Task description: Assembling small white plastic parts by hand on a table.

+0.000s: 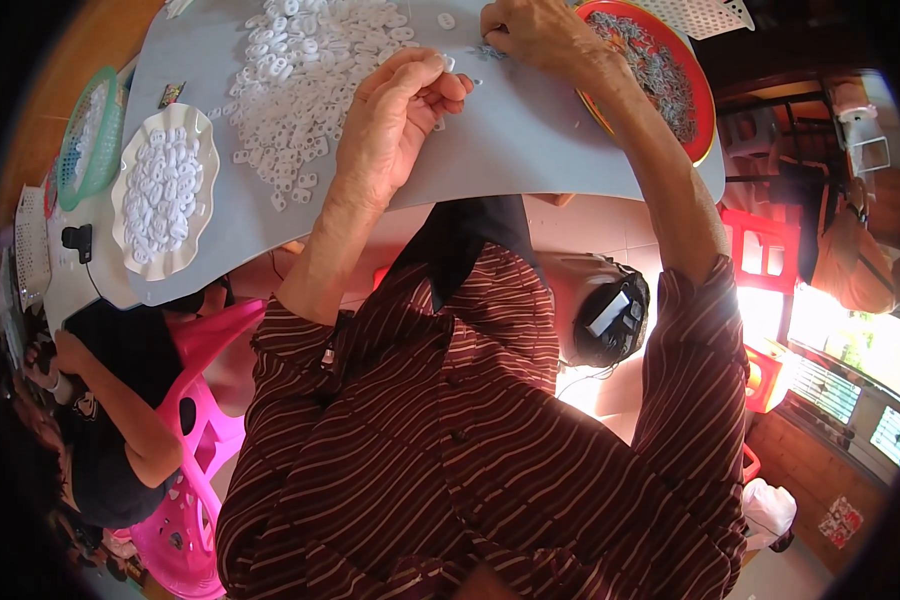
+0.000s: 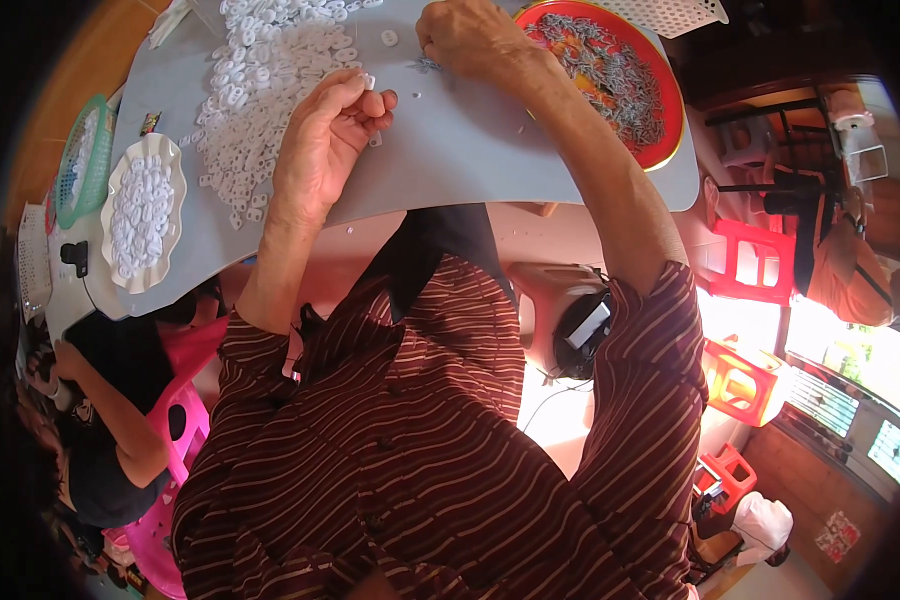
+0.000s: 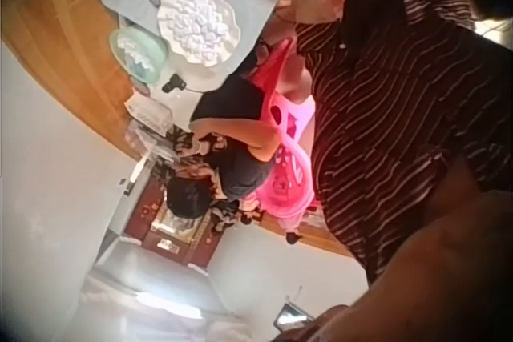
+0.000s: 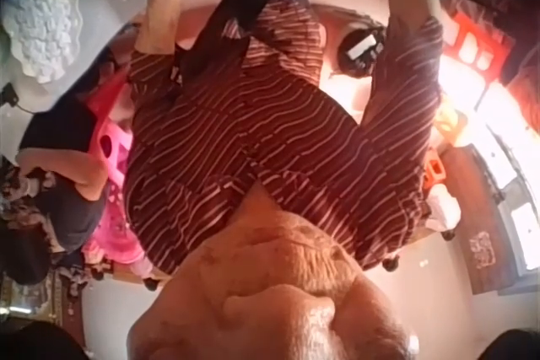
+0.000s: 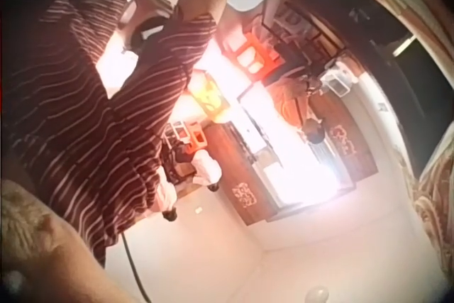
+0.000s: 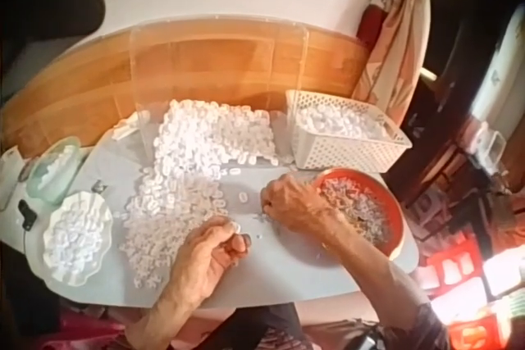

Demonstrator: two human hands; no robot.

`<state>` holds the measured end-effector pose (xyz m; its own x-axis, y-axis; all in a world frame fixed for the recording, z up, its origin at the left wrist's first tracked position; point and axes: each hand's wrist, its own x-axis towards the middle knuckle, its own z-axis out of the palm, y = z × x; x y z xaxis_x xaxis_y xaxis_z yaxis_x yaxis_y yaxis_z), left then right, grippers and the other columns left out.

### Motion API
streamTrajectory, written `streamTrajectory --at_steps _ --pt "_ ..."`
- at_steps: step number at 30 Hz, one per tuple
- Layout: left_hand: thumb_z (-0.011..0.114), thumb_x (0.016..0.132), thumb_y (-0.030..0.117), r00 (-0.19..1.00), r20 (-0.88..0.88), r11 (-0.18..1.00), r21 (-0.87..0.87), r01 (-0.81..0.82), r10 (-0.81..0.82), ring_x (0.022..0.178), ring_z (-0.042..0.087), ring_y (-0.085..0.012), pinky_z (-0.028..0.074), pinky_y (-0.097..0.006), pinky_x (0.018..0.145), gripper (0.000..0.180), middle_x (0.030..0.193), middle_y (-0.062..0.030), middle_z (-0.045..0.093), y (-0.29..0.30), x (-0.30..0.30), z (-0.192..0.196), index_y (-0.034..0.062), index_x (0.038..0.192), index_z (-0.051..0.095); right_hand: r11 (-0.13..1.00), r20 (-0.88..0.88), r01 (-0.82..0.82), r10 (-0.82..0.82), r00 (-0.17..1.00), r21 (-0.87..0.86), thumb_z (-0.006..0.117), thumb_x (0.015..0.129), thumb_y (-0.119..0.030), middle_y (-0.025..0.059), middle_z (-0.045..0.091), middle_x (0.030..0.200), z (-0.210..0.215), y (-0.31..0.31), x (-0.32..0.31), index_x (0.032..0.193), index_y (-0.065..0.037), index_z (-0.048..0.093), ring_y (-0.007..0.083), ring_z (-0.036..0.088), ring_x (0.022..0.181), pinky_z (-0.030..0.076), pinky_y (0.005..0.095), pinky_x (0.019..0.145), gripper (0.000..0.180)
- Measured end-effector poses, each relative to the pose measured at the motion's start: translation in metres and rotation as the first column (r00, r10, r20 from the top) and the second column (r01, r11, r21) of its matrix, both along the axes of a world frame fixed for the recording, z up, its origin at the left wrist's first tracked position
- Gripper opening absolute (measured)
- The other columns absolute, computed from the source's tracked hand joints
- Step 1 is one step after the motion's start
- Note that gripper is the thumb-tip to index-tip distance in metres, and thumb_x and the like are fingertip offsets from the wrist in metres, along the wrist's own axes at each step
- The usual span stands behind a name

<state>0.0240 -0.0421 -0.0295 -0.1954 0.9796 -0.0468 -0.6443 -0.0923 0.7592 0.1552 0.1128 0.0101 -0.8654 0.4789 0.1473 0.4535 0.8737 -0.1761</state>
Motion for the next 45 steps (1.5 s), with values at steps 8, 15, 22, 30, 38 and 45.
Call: streamTrajectory --at_steps 8,15,22,30,38,45 --pt "0.055 0.088 0.015 0.997 -0.077 1.0 -0.006 -0.003 0.003 0.081 0.06 -0.0199 0.046 -0.03 0.072 0.016 0.074 -0.0071 0.059 0.0 0.006 0.004 0.0015 0.095 0.058 0.985 -0.237 0.066 -0.103 0.966 -0.158 0.062 0.072 -0.013 0.0203 0.064 0.072 0.024 -0.018 -0.001 0.074 0.004 0.062 0.0289 0.064 0.066 0.052 0.0357 0.062 0.017" --pt "0.056 0.088 0.014 0.95 -0.31 0.999 0.046 -0.014 0.027 0.072 0.058 -0.0101 0.045 -0.023 0.069 0.012 0.074 -0.0055 0.063 -0.002 0.013 0.005 0.003 0.089 0.061 0.504 -0.468 -0.181 -0.53 0.707 -0.844 0.064 0.084 -0.014 0.0033 0.064 0.072 -0.005 -0.068 0.028 0.091 0.004 0.067 0.0077 0.057 0.062 0.047 0.0211 0.058 0.019" --pt "0.055 0.089 0.017 0.886 -0.46 0.997 0.031 0.077 -0.054 0.067 0.053 -0.0057 0.044 -0.021 0.063 0.015 0.071 -0.0023 0.062 -0.003 0.02 0.007 0.0025 0.087 0.059 0.365 -0.494 -0.334 -0.672 0.551 -0.869 0.067 0.084 -0.014 -0.0006 0.062 0.072 -0.03 -0.091 0.049 0.091 -0.003 0.067 0.0056 0.054 0.063 0.045 0.0199 0.06 0.014" --pt "0.054 0.089 0.014 0.837 -0.536 0.992 -0.002 0.126 -0.108 0.069 0.055 -0.0082 0.045 -0.022 0.066 0.014 0.074 -0.0033 0.061 -0.007 0.024 0.004 0.0009 0.091 0.059 0.405 -0.583 -0.438 -0.69 0.429 -0.802 0.062 0.086 -0.008 0.0004 0.064 0.084 -0.041 -0.096 0.042 0.1 -0.005 0.063 0.0067 0.056 0.076 0.047 0.0197 0.07 0.015" --pt "0.055 0.09 0.016 0.882 -0.471 0.998 0.059 0.038 -0.006 0.067 0.054 -0.0056 0.045 -0.02 0.062 0.014 0.073 -0.0032 0.063 -0.007 0.033 -0.001 0.0019 0.089 0.059 0.47 -0.614 -0.404 -0.676 0.407 -0.785 0.065 0.083 -0.006 0.0017 0.065 0.082 -0.04 -0.1 0.038 0.1 -0.002 0.063 0.0072 0.059 0.078 0.049 0.0215 0.073 0.018" --pt "0.056 0.089 0.015 0.836 -0.545 0.994 0.112 -0.003 0.064 0.067 0.054 -0.0054 0.046 -0.02 0.063 0.014 0.072 -0.003 0.063 -0.007 0.034 -0.004 0.001 0.089 0.059 0.494 -0.588 -0.319 -0.669 0.455 -0.809 0.065 0.083 -0.008 0.0009 0.065 0.078 -0.035 -0.101 0.04 0.091 -0.001 0.065 0.0066 0.058 0.073 0.047 0.0201 0.069 0.011"
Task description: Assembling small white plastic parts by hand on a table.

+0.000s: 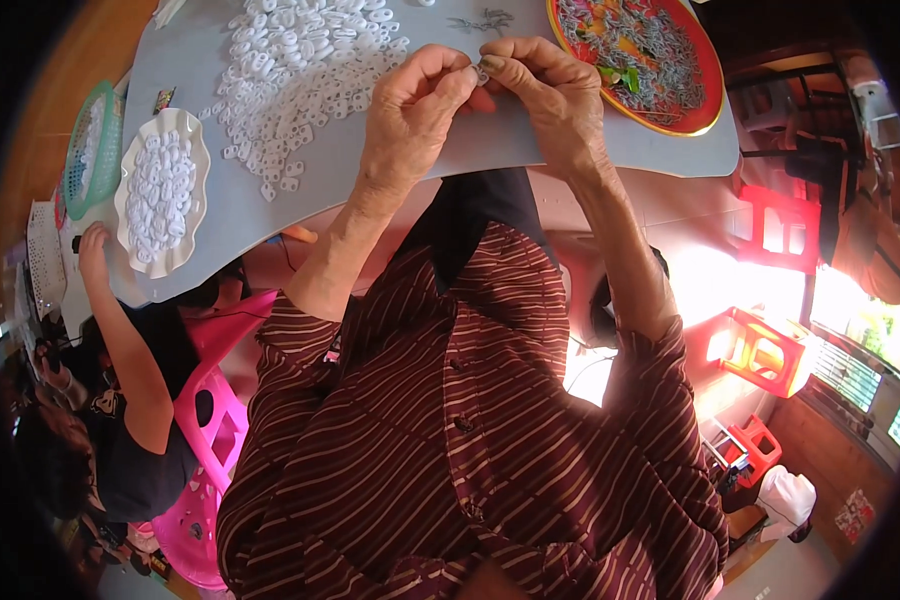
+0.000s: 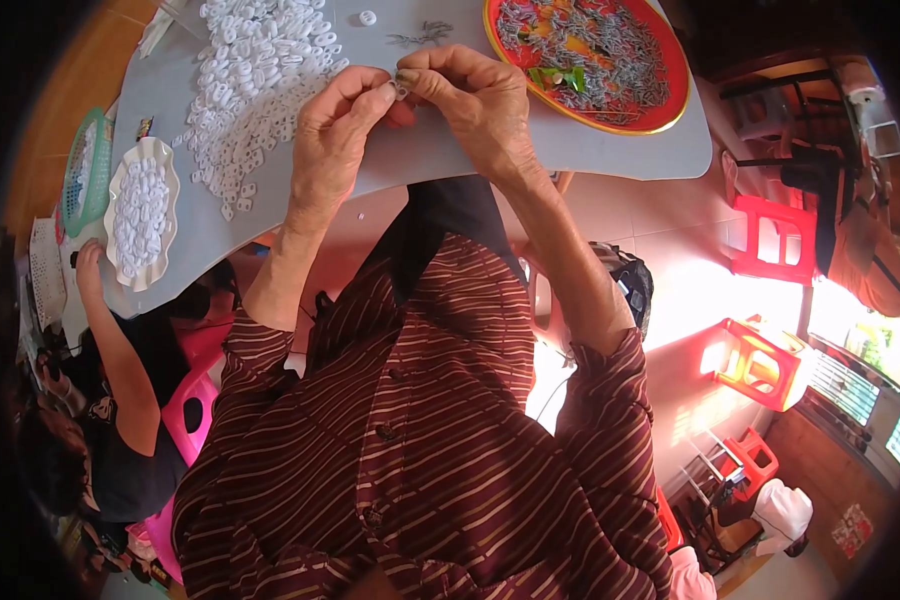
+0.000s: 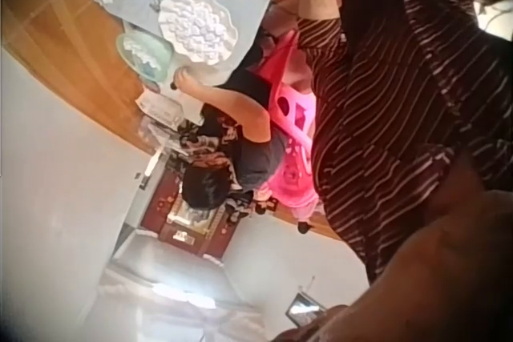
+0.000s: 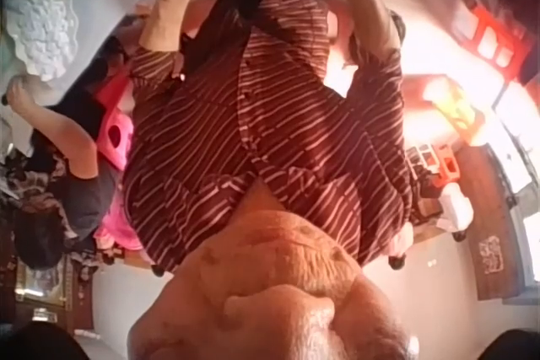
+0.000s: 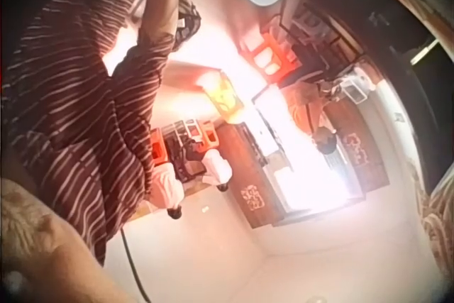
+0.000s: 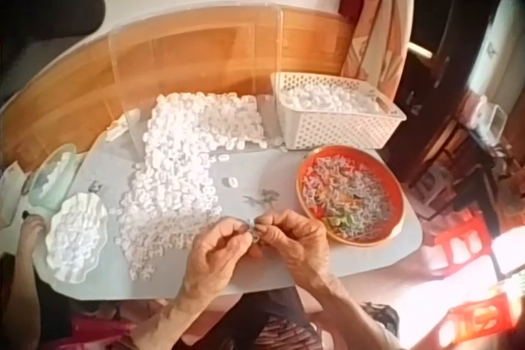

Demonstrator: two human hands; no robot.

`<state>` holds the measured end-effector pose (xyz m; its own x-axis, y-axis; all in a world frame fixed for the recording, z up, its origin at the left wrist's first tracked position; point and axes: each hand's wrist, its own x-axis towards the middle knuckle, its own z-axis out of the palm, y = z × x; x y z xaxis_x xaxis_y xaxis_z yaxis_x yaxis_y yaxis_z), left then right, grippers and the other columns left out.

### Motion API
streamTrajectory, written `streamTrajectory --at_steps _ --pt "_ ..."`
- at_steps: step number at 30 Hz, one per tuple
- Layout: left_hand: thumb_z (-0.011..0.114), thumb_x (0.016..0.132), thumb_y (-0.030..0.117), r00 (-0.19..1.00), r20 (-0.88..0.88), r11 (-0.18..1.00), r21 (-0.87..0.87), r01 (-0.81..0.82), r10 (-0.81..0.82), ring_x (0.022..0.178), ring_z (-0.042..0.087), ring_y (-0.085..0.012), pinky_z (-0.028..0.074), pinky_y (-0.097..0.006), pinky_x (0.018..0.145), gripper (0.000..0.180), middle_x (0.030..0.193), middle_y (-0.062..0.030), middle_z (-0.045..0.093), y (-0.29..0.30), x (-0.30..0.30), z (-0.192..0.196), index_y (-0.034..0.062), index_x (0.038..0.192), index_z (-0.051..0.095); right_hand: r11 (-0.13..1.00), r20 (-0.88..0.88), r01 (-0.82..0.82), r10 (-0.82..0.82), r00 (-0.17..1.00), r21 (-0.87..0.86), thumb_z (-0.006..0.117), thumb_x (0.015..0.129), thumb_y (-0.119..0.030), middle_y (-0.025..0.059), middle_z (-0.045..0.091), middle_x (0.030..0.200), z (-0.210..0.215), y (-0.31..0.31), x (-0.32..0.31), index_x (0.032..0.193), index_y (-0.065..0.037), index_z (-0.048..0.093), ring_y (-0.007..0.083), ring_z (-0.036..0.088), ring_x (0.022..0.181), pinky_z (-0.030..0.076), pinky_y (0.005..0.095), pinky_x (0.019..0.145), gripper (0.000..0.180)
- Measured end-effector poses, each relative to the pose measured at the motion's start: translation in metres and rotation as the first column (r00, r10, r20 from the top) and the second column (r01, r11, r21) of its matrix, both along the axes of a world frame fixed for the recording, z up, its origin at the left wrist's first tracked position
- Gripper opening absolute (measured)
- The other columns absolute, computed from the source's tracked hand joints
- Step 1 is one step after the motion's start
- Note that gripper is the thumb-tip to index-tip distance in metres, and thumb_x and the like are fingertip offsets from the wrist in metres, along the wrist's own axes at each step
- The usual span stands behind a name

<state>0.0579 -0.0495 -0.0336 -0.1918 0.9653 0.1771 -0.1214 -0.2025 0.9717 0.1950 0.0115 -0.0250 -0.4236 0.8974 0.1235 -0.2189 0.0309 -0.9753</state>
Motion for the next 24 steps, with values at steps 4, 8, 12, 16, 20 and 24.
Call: streamTrajectory --at_steps 4,8,12,16,20,24 --pt "0.056 0.089 0.015 0.998 -0.005 0.998 0.003 0.062 -0.062 0.065 0.054 -0.0059 0.045 -0.021 0.062 0.014 0.071 -0.0026 0.063 0.001 -0.001 -0.002 0.0008 0.089 0.058 0.995 0.033 -0.072 0.069 0.997 0.067 0.065 0.084 -0.011 0.001 0.064 0.075 -0.003 0.005 0.005 0.088 0.0 0.065 0.0058 0.056 0.069 0.047 0.0195 0.064 0.011" --pt "0.056 0.089 0.015 0.996 0.005 0.996 0.009 0.086 -0.086 0.065 0.054 -0.0062 0.045 -0.021 0.062 0.015 0.071 -0.0022 0.063 0.001 -0.003 -0.005 0.0005 0.089 0.058 0.986 0.093 -0.1 0.088 0.992 0.13 0.066 0.084 -0.013 0.0015 0.064 0.074 -0.001 0.006 0.007 0.086 0.001 0.064 0.0058 0.055 0.067 0.046 0.0196 0.062 0.014" --pt "0.056 0.088 0.014 0.995 -0.095 0.998 0.062 0.029 -0.023 0.063 0.052 -0.0049 0.043 -0.021 0.058 0.012 0.07 -0.0008 0.061 0.0 -0.002 -0.006 0.0023 0.089 0.058 0.985 0.133 -0.086 0.066 0.989 0.151 0.066 0.084 -0.016 0.0014 0.063 0.072 0.005 0.004 0.006 0.085 0.002 0.064 0.0053 0.054 0.065 0.045 0.0199 0.06 0.018" --pt "0.057 0.088 0.013 0.959 -0.273 0.996 0.06 -0.061 0.075 0.062 0.05 -0.0038 0.042 -0.021 0.055 0.01 0.07 0.0002 0.06 -0.007 0.006 0.012 0.0039 0.09 0.059 0.982 0.196 -0.06 0.025 0.98 0.176 0.067 0.084 -0.018 0.0012 0.062 0.068 0.008 0.002 0.005 0.084 0.001 0.064 0.0046 0.054 0.064 0.045 0.02 0.059 0.019" --pt "0.056 0.088 0.013 0.97 -0.243 0.998 0.054 0.009 0.005 0.064 0.052 -0.0045 0.043 -0.02 0.058 0.011 0.073 -0.0005 0.061 0.001 -0.005 0.0 0.0022 0.09 0.059 0.985 0.202 -0.048 0.014 0.979 0.166 0.066 0.085 -0.02 0.0008 0.061 0.067 0.005 0.005 0.005 0.084 0.001 0.064 0.0047 0.053 0.062 0.044 0.0196 0.058 0.02" --pt "0.055 0.089 0.013 0.997 -0.026 0.997 0.041 0.069 -0.068 0.066 0.056 -0.006 0.045 -0.02 0.062 0.013 0.073 -0.0017 0.063 -0.001 -0.006 -0.004 0.0011 0.09 0.059 0.984 0.186 -0.128 0.104 0.977 0.126 0.063 0.087 -0.021 -0.0011 0.06 0.068 0.008 0.007 0.009 0.084 -0.001 0.065 0.0048 0.051 0.063 0.044 0.0189 0.059 0.021"
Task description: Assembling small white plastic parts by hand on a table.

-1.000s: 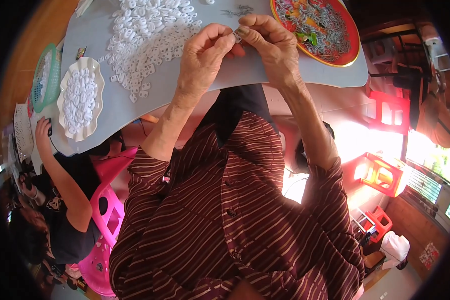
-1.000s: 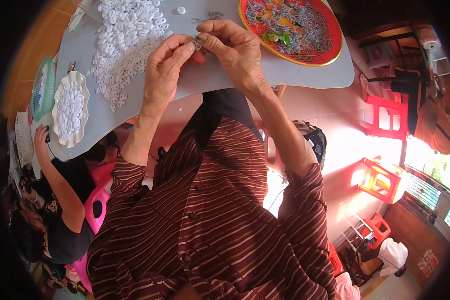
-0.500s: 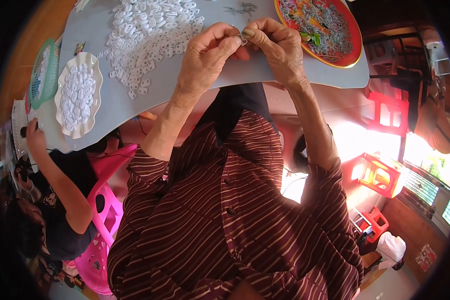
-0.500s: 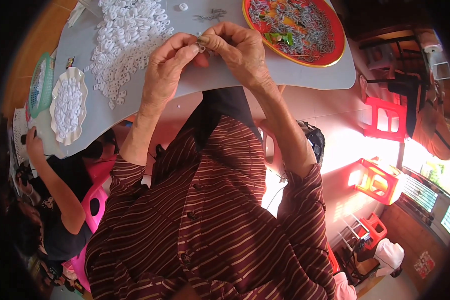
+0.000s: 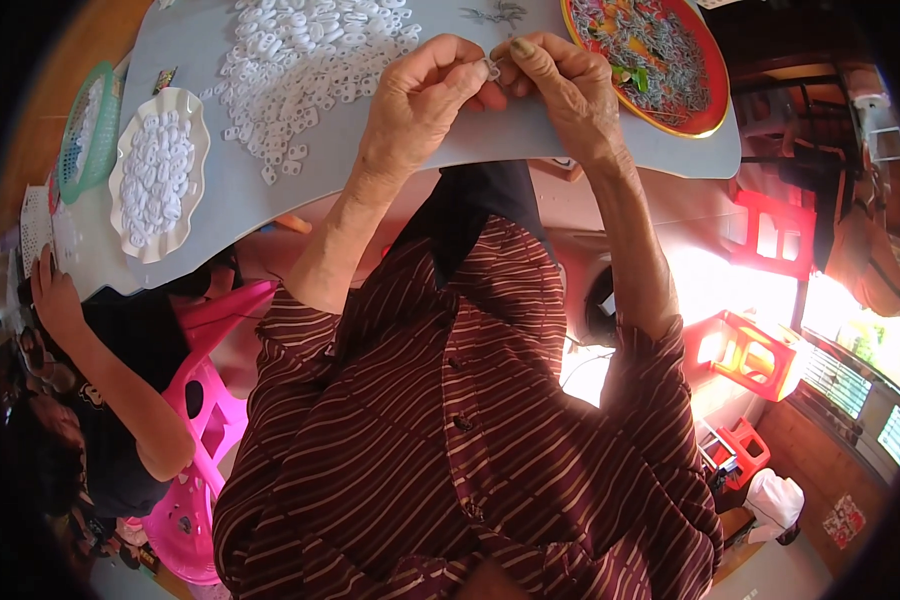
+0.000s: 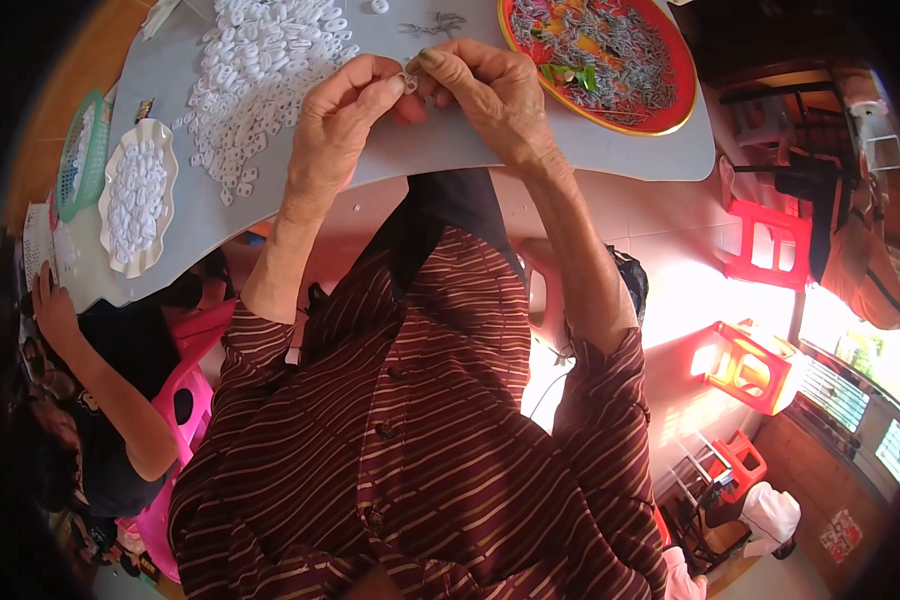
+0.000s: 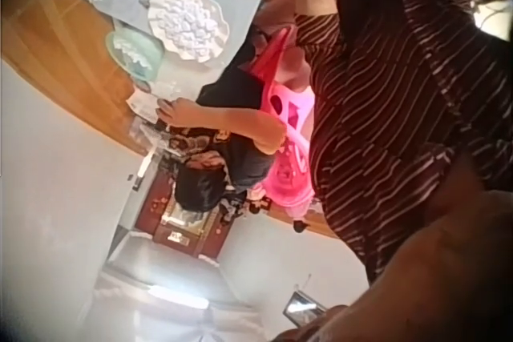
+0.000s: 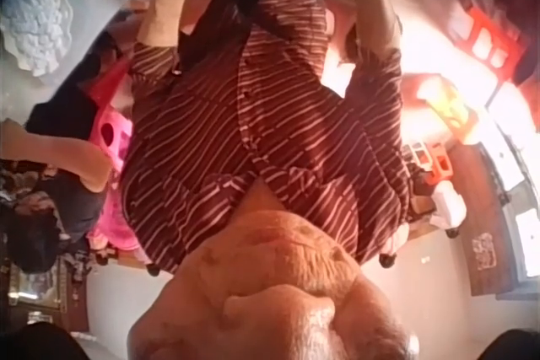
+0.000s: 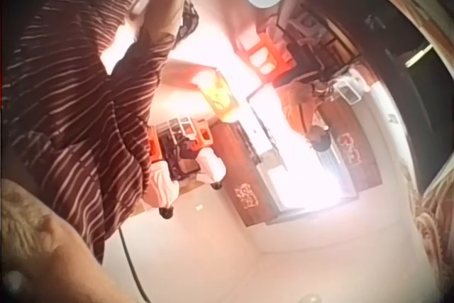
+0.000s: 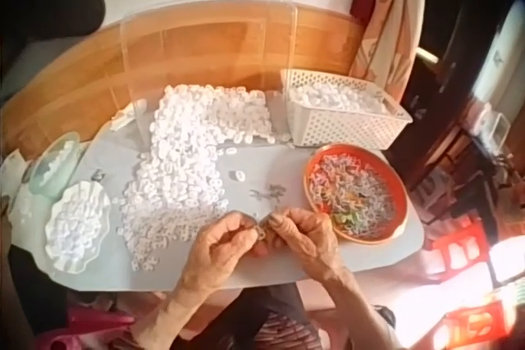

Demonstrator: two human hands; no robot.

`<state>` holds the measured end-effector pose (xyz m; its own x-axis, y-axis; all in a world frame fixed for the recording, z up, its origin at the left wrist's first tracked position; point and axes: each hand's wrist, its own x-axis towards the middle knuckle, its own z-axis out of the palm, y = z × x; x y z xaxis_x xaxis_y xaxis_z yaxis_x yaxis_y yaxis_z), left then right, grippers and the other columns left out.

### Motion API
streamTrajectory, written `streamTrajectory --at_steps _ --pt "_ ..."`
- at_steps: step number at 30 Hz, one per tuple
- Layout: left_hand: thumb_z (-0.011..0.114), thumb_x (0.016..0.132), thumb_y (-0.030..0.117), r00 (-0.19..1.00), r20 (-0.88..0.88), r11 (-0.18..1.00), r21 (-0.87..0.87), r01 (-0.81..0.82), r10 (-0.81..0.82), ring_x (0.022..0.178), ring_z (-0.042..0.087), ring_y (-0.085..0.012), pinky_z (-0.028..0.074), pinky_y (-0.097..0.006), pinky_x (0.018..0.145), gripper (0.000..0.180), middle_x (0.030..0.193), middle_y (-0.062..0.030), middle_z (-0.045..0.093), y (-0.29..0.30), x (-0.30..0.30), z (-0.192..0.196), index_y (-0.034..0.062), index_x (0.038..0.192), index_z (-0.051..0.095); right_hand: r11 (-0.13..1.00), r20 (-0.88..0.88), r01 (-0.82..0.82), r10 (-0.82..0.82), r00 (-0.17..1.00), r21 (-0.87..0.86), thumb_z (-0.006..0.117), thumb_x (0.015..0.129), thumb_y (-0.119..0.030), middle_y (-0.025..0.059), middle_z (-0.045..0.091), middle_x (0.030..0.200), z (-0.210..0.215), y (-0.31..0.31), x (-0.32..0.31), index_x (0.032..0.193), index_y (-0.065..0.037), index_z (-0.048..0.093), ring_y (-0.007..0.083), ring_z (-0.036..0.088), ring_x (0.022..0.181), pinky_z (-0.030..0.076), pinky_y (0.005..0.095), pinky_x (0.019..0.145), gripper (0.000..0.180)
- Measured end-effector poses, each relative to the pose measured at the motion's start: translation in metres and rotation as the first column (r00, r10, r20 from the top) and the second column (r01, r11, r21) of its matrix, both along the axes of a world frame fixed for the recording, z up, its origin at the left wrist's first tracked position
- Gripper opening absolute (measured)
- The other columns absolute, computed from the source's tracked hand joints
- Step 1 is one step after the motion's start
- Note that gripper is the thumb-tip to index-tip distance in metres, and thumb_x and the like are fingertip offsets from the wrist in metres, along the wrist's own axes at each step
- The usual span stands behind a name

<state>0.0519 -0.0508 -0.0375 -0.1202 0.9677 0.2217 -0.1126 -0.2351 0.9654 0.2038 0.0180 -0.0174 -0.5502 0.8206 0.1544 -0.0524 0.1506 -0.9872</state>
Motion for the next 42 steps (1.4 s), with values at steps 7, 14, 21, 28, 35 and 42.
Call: streamTrajectory --at_steps 7,14,21,28,35,42 --pt "0.056 0.088 0.011 1.0 -0.028 1.0 -0.005 -0.002 0.002 0.067 0.054 -0.0042 0.044 -0.019 0.062 0.011 0.077 -0.0013 0.063 -0.003 0.001 0.002 0.0003 0.092 0.058 0.999 -0.007 -0.039 0.04 0.999 0.036 0.063 0.087 -0.021 -0.0021 0.06 0.068 -0.004 0.001 -0.001 0.084 -0.003 0.065 0.004 0.05 0.064 0.043 0.0191 0.059 0.019" --pt "0.056 0.088 0.009 0.986 -0.108 0.991 0.057 -0.118 0.124 0.066 0.048 -0.0022 0.04 -0.018 0.059 0.008 0.073 0.0011 0.061 -0.004 0.01 0.001 0.0014 0.091 0.057 0.979 0.091 0.102 -0.119 0.989 0.175 0.065 0.086 -0.022 -0.0015 0.06 0.065 -0.003 -0.008 -0.005 0.082 -0.001 0.065 0.0028 0.051 0.062 0.042 0.0185 0.056 0.021" --pt "0.054 0.089 0.01 0.99 -0.048 0.989 0.073 -0.132 0.136 0.064 0.048 -0.0032 0.04 -0.018 0.058 0.01 0.072 0.0009 0.06 -0.004 0.008 -0.004 0.0005 0.092 0.057 0.999 -0.033 0.025 -0.024 0.999 0.039 0.065 0.086 -0.014 -0.0009 0.063 0.075 -0.002 -0.01 -0.005 0.09 0.0 0.063 0.0033 0.053 0.069 0.045 0.0181 0.064 0.014" --pt "0.052 0.09 0.011 0.876 -0.409 0.964 0.178 -0.199 0.256 0.06 0.052 -0.0078 0.041 -0.023 0.052 0.012 0.071 -0.0002 0.06 0.007 -0.014 0.02 0.0005 0.093 0.057 0.999 -0.136 0.027 -0.03 0.99 -0.025 0.062 0.087 -0.01 0.0012 0.064 0.077 -0.008 -0.008 -0.006 0.092 0.0 0.061 0.0046 0.054 0.067 0.046 0.0181 0.063 0.011" --pt "0.049 0.08 0.009 0.266 -0.92 0.957 0.285 -0.049 0.288 0.081 0.055 -0.0405 0.044 -0.046 0.075 0.017 0.082 -0.0232 0.058 0.078 -0.055 0.048 0.0011 0.092 0.058 0.999 -0.082 0.032 -0.032 0.996 0.008 0.063 0.086 -0.013 0.0011 0.062 0.074 -0.013 -0.007 -0.002 0.09 0.001 0.061 0.0044 0.052 0.063 0.044 0.0186 0.057 0.015" --pt "0.048 0.077 0.011 0.247 -0.964 0.978 0.139 0.154 0.098 0.078 0.056 -0.0414 0.046 -0.046 0.07 0.014 0.076 -0.0239 0.056 0.111 -0.082 0.023 -0.0017 0.077 0.054 0.999 -0.109 0.044 -0.041 0.993 0.025 0.064 0.086 -0.016 -0.0008 0.059 0.071 -0.01 -0.009 -0.005 0.089 0.001 0.061 0.004 0.049 0.062 0.043 0.0193 0.057 0.017"
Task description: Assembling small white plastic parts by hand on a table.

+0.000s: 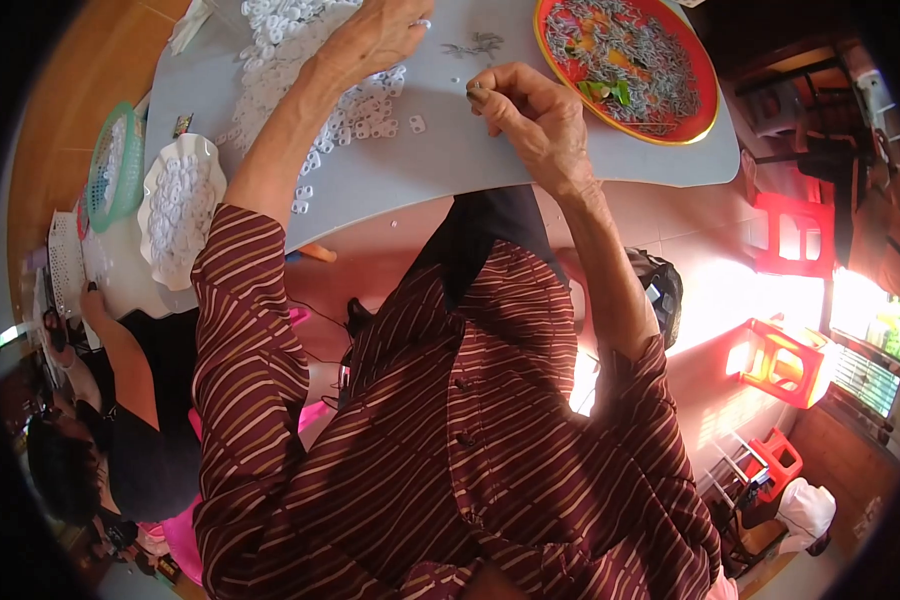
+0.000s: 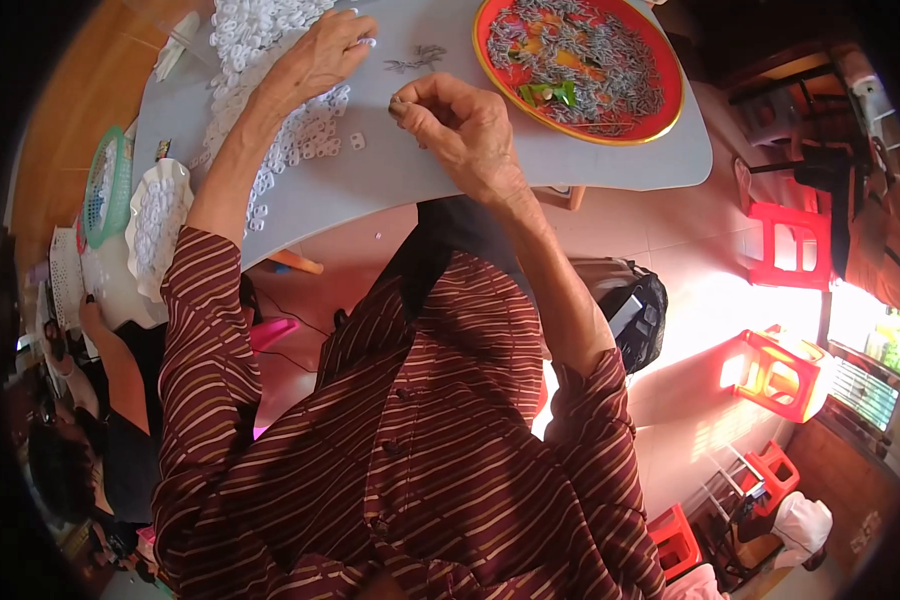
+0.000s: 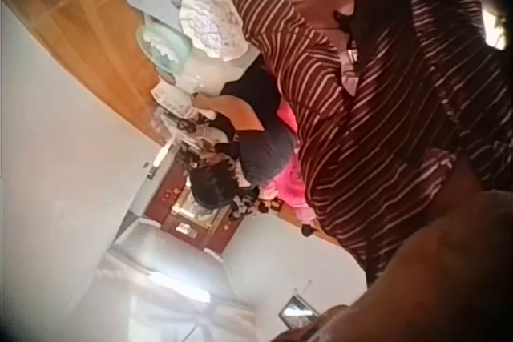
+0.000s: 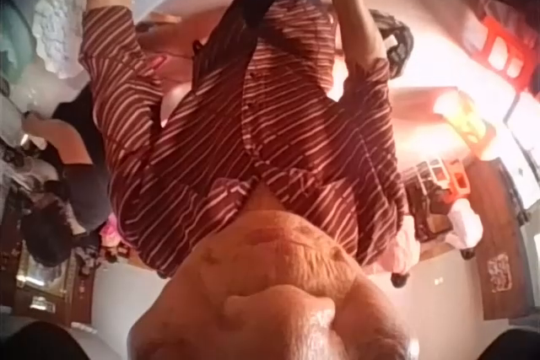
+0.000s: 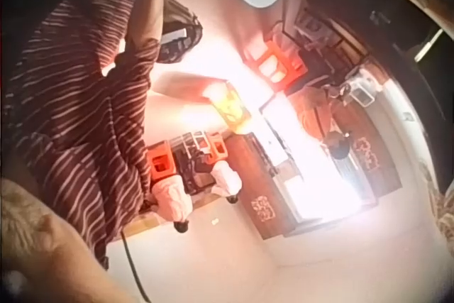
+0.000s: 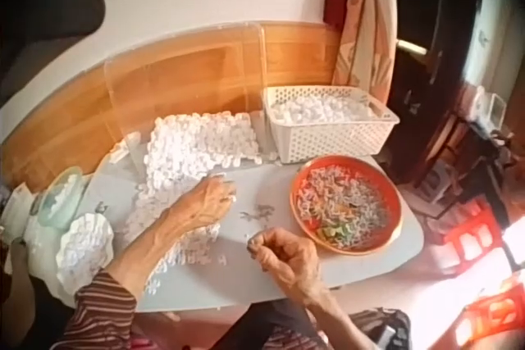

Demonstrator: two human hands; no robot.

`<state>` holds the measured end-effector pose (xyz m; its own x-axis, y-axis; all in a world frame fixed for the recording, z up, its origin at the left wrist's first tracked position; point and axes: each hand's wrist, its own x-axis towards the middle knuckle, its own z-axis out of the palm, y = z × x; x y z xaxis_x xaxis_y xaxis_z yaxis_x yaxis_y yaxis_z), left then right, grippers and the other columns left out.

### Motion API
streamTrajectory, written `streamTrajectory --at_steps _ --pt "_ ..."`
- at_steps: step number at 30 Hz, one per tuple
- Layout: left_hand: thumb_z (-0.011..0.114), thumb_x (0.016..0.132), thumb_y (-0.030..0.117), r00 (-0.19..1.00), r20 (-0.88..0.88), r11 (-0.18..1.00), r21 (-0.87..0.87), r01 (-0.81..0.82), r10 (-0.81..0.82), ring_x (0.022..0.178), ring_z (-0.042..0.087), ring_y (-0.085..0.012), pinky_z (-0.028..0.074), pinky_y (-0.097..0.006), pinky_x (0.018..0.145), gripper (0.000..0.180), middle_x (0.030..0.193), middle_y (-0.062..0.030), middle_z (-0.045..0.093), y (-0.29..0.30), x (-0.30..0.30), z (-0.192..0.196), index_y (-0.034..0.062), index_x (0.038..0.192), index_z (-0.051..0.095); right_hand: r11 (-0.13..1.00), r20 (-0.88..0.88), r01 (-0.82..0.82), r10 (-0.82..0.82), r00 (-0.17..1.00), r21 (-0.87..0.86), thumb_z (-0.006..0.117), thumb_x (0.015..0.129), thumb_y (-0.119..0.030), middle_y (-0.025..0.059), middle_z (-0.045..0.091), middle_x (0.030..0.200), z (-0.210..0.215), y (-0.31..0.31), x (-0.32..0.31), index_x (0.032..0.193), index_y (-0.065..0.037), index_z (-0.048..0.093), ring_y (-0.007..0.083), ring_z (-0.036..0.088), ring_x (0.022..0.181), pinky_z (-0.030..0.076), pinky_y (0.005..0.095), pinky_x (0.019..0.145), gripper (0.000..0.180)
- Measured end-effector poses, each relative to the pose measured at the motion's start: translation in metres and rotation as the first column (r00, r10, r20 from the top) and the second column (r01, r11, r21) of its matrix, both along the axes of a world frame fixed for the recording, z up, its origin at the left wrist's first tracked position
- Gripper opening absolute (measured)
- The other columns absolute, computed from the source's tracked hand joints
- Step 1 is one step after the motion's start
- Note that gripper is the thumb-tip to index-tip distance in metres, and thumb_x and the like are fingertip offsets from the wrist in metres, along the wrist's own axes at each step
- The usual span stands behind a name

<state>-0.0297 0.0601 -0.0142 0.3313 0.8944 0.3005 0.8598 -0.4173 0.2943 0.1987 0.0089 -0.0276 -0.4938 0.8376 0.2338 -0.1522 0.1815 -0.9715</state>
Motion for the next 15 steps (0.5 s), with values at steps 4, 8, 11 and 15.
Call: streamTrajectory --at_steps 4,8,11,15 --pt "0.051 0.084 0.014 0.994 0.065 0.989 -0.122 -0.078 0.086 0.075 0.056 -0.0249 0.045 -0.036 0.071 0.016 0.077 -0.0151 0.059 -0.01 0.009 0.004 0.0004 0.089 0.057 0.997 -0.03 0.073 -0.073 0.997 0.008 0.065 0.085 -0.014 -0.0019 0.057 0.068 -0.004 0.003 0.0 0.09 0.0 0.063 0.0038 0.049 0.062 0.042 0.019 0.057 0.016" --pt "0.054 0.088 0.016 0.907 0.39 0.947 -0.321 -0.026 0.157 0.076 0.055 -0.0134 0.044 -0.028 0.073 0.018 0.077 -0.0066 0.06 -0.034 0.021 0.009 0.0013 0.096 0.059 0.995 -0.07 0.092 -0.094 0.993 -0.041 0.065 0.085 -0.011 -0.0026 0.056 0.067 -0.002 0.001 0.001 0.094 0.0 0.065 0.004 0.049 0.062 0.042 0.0184 0.057 0.015" --pt "0.055 0.088 0.017 0.579 0.774 0.871 -0.445 0.21 0.256 0.078 0.054 -0.0129 0.044 -0.027 0.076 0.019 0.078 -0.0028 0.058 -0.057 0.043 0.017 0.0 0.095 0.06 0.992 -0.092 0.117 -0.121 0.988 -0.047 0.064 0.085 -0.009 -0.002 0.058 0.071 -0.003 0.001 0.003 0.097 0.0 0.064 0.0044 0.05 0.063 0.043 0.0182 0.058 0.015" --pt "0.053 0.089 0.02 0.341 0.886 0.786 -0.445 0.429 0.315 0.08 0.053 -0.0129 0.043 -0.025 0.08 0.025 0.084 -0.0043 0.058 -0.062 0.042 0.011 -0.0022 0.1 0.059 0.991 -0.144 0.129 -0.133 0.981 -0.039 0.065 0.084 -0.007 -0.0006 0.061 0.077 -0.005 0.001 0.001 0.1 0.001 0.063 0.0048 0.051 0.066 0.044 0.0184 0.059 0.018"
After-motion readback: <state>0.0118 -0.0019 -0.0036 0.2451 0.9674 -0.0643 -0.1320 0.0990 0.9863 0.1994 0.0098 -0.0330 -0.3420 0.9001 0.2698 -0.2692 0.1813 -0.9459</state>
